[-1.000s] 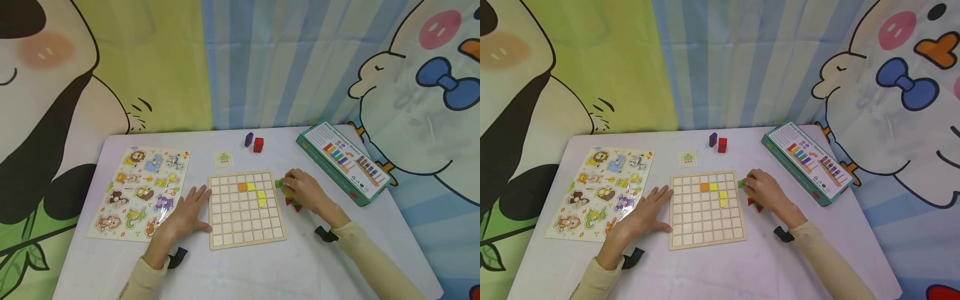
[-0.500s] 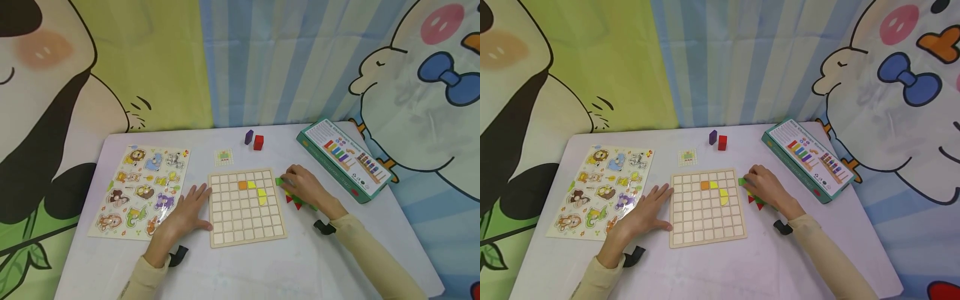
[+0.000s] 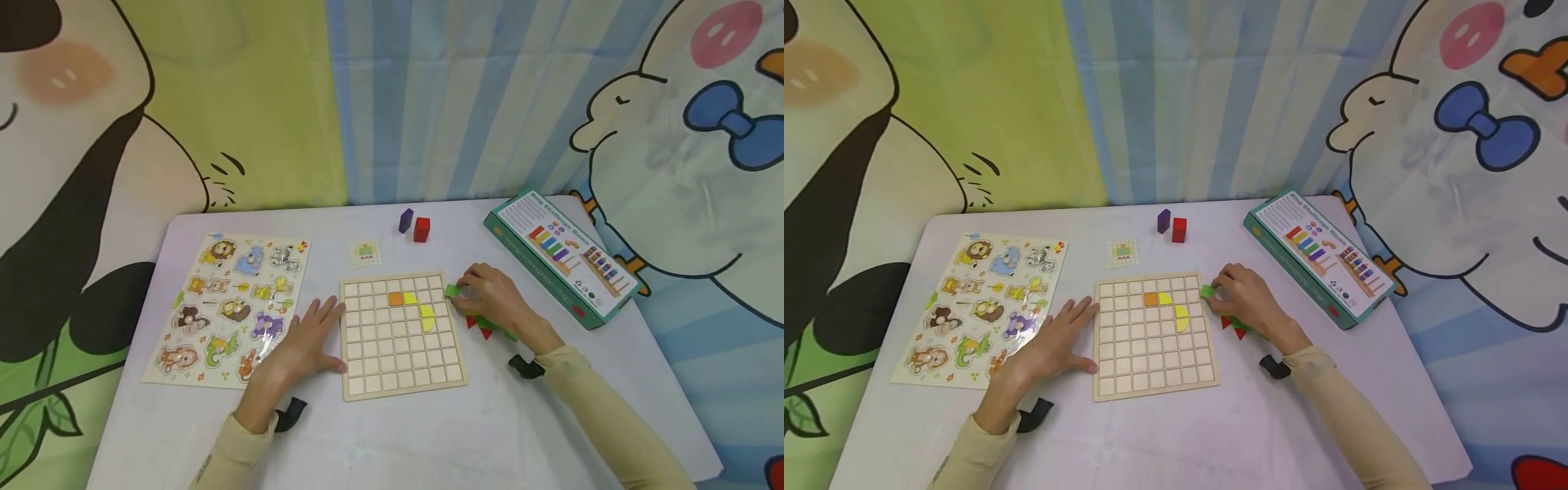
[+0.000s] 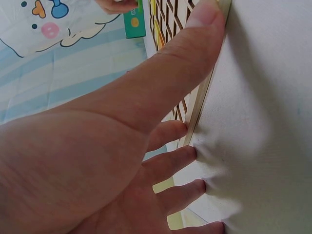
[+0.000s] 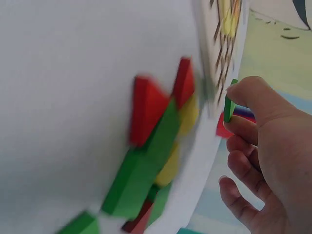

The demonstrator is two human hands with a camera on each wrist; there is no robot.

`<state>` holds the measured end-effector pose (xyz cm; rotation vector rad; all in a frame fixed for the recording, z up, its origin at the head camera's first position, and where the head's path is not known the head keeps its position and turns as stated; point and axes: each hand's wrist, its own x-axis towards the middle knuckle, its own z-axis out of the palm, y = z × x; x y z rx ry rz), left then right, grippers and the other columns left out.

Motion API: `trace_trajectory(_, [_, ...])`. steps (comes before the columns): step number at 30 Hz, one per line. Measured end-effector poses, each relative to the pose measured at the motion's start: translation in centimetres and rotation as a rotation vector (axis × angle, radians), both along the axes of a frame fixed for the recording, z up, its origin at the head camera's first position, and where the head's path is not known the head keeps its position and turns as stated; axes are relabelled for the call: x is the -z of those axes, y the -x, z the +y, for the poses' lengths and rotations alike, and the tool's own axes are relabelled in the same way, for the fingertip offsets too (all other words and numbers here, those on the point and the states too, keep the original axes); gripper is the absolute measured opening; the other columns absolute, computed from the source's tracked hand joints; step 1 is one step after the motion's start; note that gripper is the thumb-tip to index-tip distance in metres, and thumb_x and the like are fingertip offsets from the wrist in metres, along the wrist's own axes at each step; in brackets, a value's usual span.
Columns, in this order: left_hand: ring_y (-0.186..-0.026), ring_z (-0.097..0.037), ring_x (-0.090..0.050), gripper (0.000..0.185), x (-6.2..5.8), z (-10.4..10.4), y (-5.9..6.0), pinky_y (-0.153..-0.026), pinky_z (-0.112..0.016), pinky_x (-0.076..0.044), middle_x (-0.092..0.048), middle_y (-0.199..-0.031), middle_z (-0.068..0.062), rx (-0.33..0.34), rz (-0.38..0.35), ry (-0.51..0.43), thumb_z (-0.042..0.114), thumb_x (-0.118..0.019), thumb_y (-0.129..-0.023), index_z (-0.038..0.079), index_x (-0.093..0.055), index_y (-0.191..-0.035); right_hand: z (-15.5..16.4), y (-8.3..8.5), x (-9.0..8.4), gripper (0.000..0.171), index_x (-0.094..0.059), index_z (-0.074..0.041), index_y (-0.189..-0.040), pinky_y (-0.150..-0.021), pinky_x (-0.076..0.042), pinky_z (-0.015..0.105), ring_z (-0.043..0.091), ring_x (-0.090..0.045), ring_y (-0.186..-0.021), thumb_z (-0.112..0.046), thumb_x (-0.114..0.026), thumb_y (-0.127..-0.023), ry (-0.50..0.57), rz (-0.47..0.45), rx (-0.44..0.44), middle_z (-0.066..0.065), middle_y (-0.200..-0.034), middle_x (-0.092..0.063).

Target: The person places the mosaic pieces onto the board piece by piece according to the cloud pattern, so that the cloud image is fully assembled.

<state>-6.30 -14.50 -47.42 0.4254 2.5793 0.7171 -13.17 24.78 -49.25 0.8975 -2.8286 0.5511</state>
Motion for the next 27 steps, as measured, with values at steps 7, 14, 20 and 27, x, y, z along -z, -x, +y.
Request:
trace_trajectory(7, [-0.155, -0.047, -0.006, 0.114, 0.2, -0.2, 0.1, -0.12, -0.074, -0.008, -0.015, -0.17, -0.018, -0.003, 0.005, -0.01, 0.031, -0.091, -0.069, 0.008, -0.027, -0.161, -4.3, -0.5, -0.4, 0.029, -0.078, -0.007, -0.098, -0.073, -0.056, 0.033, 0.018, -0.059, -0.087, -0.026, -0.088, -0.079, 0.047, 0.081, -0.131, 0.005, -0.099, -0.066])
trace_trajectory(14, [-0.156, -0.046, -0.006, 0.115, 0.4, -0.2, 0.1, -0.12, -0.073, -0.009, -0.014, -0.17, -0.017, 0.006, 0.008, -0.006, 0.032, -0.091, -0.069, 0.009, -0.027, -0.161, -7.0, -1.2, 0.5, 0.028, -0.078, -0.008, -0.099, -0.076, -0.055, 0.03, 0.015, -0.059, -0.086, -0.03, -0.085, -0.083, -0.016, 0.088, -0.19, 0.003, -0.097, -0.067])
trace_trajectory(20, [-0.156, -0.046, -0.006, 0.114, 0.2, -0.2, 0.1, -0.12, -0.073, -0.009, -0.014, -0.17, -0.017, 0.011, 0.005, 0.01, 0.033, -0.09, -0.07, 0.008, -0.026, -0.161, -7.1, -1.5, 0.8, 0.027, -0.079, -0.008, -0.101, -0.081, -0.056, 0.032, 0.016, -0.059, -0.087, -0.029, -0.084, -0.085, -0.042, 0.077, -0.19, 0.004, -0.098, -0.067])
trace_trajectory(27, [-0.156, -0.045, -0.007, 0.115, 0.3, -0.2, 0.0, -0.121, -0.073, -0.009, -0.015, -0.17, -0.017, 0.0, 0.011, 0.005, 0.032, -0.091, -0.069, 0.008, -0.027, -0.161, -7.1, -1.6, 0.5, 0.026, -0.079, -0.009, -0.103, -0.081, -0.056, 0.032, 0.016, -0.059, -0.086, -0.029, -0.081, -0.087, -0.064, 0.063, -0.186, 0.004, -0.099, -0.068])
